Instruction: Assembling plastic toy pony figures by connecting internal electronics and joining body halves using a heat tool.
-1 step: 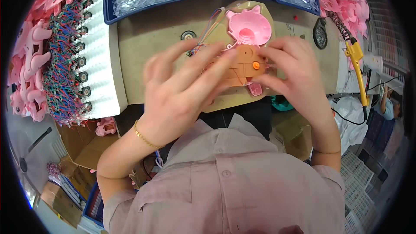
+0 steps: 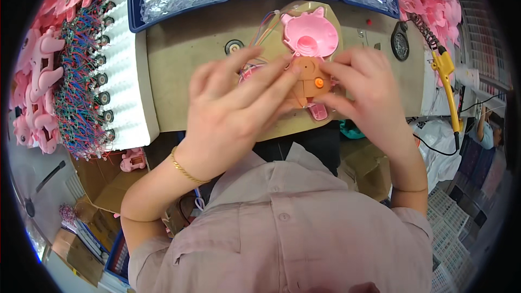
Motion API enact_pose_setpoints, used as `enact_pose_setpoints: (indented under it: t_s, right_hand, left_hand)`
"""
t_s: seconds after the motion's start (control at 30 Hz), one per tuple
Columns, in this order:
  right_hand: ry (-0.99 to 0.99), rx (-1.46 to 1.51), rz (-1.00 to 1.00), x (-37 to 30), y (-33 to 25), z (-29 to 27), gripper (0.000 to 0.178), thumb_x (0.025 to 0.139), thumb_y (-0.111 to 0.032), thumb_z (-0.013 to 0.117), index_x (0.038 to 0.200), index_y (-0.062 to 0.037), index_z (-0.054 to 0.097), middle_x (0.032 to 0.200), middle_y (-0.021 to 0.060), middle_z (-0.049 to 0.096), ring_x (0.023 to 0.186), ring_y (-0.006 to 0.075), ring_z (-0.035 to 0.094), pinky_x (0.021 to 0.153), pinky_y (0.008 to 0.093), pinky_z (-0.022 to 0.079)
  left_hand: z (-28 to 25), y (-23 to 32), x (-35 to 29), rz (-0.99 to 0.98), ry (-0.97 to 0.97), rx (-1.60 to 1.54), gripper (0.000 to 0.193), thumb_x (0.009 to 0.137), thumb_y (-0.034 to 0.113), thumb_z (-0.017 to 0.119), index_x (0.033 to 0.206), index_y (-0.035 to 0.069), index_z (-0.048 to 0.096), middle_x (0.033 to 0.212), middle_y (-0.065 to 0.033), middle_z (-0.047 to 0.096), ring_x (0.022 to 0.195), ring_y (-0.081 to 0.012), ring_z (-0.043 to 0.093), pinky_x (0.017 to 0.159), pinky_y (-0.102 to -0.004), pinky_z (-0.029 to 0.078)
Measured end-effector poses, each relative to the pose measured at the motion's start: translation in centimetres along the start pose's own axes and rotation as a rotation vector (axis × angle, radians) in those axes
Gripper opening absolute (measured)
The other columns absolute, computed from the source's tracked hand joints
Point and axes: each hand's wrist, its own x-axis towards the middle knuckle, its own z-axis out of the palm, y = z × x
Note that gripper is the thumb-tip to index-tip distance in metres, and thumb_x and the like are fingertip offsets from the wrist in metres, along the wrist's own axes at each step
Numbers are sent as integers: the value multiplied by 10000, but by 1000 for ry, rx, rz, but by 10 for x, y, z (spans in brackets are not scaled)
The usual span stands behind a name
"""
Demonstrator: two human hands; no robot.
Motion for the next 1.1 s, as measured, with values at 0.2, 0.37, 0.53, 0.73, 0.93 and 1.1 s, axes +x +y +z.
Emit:
enact_pose_setpoints:
  t_s: [0.2, 0.37, 0.53, 0.73, 0.93, 1.1]
  right_hand:
    - [38, -20, 1, -10, 3, 16, 418, 630, -129, 755, 1009, 1, 635, 884, 82, 558, 843, 263, 528, 737, 371, 422]
    - [-114, 247, 109, 9, 17, 3, 386, 627, -115, 763, 965, 2, 620, 917, 86, 569, 889, 278, 539, 772, 362, 441]
    - [-169, 221, -58, 32, 21, -17, 295, 669, -136, 741, 885, -4, 589, 905, 89, 574, 860, 261, 550, 753, 348, 453]
    - [-520, 83, -124, 71, 12, -24, 198, 728, -111, 690, 850, -4, 576, 865, 108, 553, 820, 263, 562, 684, 351, 451]
    - [29, -100, -381, 85, 22, 28, 157, 688, -68, 646, 838, -36, 613, 1015, 84, 585, 1058, 264, 533, 946, 363, 395]
    - [-76, -154, -322, 62, 6, -14, 106, 702, -99, 643, 778, -48, 588, 867, 67, 565, 876, 234, 562, 791, 347, 433]
  left_hand:
    - [9, 7, 6, 58, -116, 82, 370, 806, 232, 662, 1159, 125, 630, 1199, 14, 601, 1118, -198, 525, 923, -353, 360]
    - [-2, 5, 10, 20, -127, -58, 350, 804, 192, 663, 1141, 103, 630, 1199, 11, 600, 1126, -188, 517, 923, -369, 373]
    - [-14, -19, 2, -475, 124, -165, 178, 826, 203, 642, 773, 32, 641, 701, -101, 594, 679, -281, 561, 652, -381, 424]
    - [2, -20, 24, -698, -132, -370, 328, 811, 325, 644, 748, 5, 607, 694, -118, 581, 696, -291, 565, 638, -375, 436]
    - [5, -8, 40, -603, -158, -261, 273, 754, 263, 683, 798, 26, 558, 666, -95, 551, 682, -281, 558, 616, -377, 441]
    - [5, -9, 23, -520, 19, -525, 203, 762, 78, 654, 933, 17, 563, 815, -116, 575, 701, -260, 578, 651, -354, 475]
